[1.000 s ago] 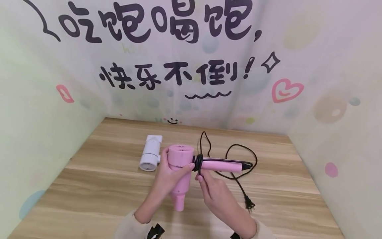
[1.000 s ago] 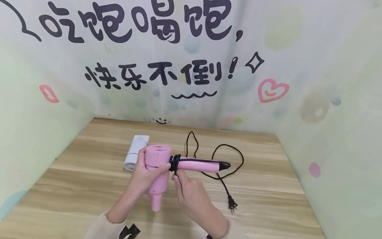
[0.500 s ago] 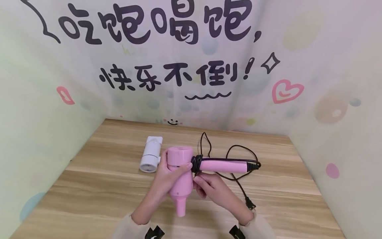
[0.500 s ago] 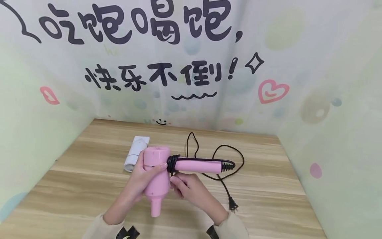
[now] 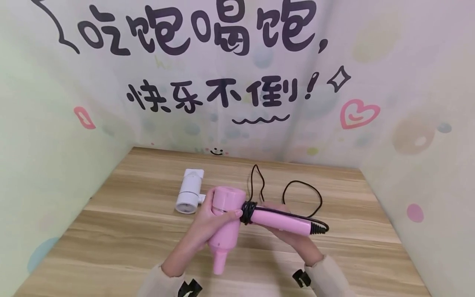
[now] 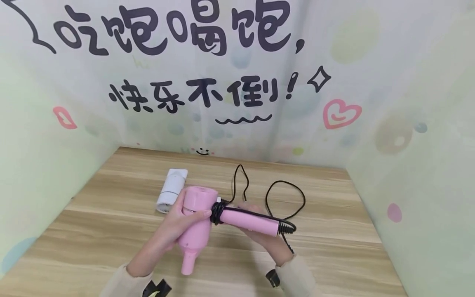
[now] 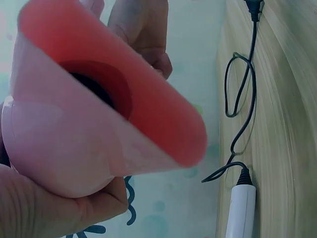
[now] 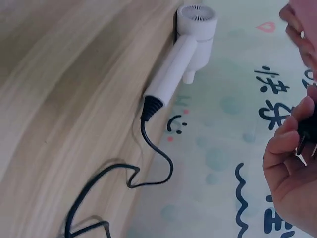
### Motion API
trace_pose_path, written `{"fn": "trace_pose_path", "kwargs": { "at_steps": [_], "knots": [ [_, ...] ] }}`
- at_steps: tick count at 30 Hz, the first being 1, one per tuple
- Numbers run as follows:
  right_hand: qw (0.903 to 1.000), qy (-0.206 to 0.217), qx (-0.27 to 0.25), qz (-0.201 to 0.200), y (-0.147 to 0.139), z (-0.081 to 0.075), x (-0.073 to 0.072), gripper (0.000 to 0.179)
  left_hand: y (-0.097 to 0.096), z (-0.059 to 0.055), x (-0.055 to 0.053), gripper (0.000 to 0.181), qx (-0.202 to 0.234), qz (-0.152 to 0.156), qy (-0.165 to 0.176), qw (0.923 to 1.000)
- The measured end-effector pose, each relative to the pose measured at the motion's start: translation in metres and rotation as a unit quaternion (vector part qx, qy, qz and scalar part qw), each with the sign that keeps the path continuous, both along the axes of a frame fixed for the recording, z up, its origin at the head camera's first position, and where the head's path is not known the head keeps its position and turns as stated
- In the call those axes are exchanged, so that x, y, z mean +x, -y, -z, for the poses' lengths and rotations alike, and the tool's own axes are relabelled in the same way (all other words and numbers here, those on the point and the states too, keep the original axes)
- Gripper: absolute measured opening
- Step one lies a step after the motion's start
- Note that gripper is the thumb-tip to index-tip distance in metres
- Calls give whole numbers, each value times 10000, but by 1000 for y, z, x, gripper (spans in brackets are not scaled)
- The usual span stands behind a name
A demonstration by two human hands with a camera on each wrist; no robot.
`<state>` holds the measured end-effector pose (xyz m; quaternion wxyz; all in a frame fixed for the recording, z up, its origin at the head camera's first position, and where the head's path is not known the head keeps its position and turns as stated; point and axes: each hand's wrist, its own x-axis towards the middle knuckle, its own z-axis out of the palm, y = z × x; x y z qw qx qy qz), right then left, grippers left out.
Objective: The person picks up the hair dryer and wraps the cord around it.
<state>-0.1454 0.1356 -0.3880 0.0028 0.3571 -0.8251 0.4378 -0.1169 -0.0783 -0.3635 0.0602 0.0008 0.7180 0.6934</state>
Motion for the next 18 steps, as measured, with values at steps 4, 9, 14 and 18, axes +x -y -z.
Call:
{"fn": "trace_pose_path", "kwargs": {
  "at_steps": [4,9,14,18],
  "knots": [
    [9894,-1390,-354,-203,-5,-4,-13,18,1,-3,0,74,-61,190,36,9998],
    [9975,-248,-384,-532,-12,-5,-21,25,5,-6,-1,74,-244,643,-42,9976],
    [9907,1069,-556,-639,-13,-7,-18,21,11,-7,-2,74,-526,1139,-271,9917],
    [9749,1765,-882,-1030,-14,-12,-19,26,12,-6,-2,75,-674,1462,-381,9862]
  ]
}}
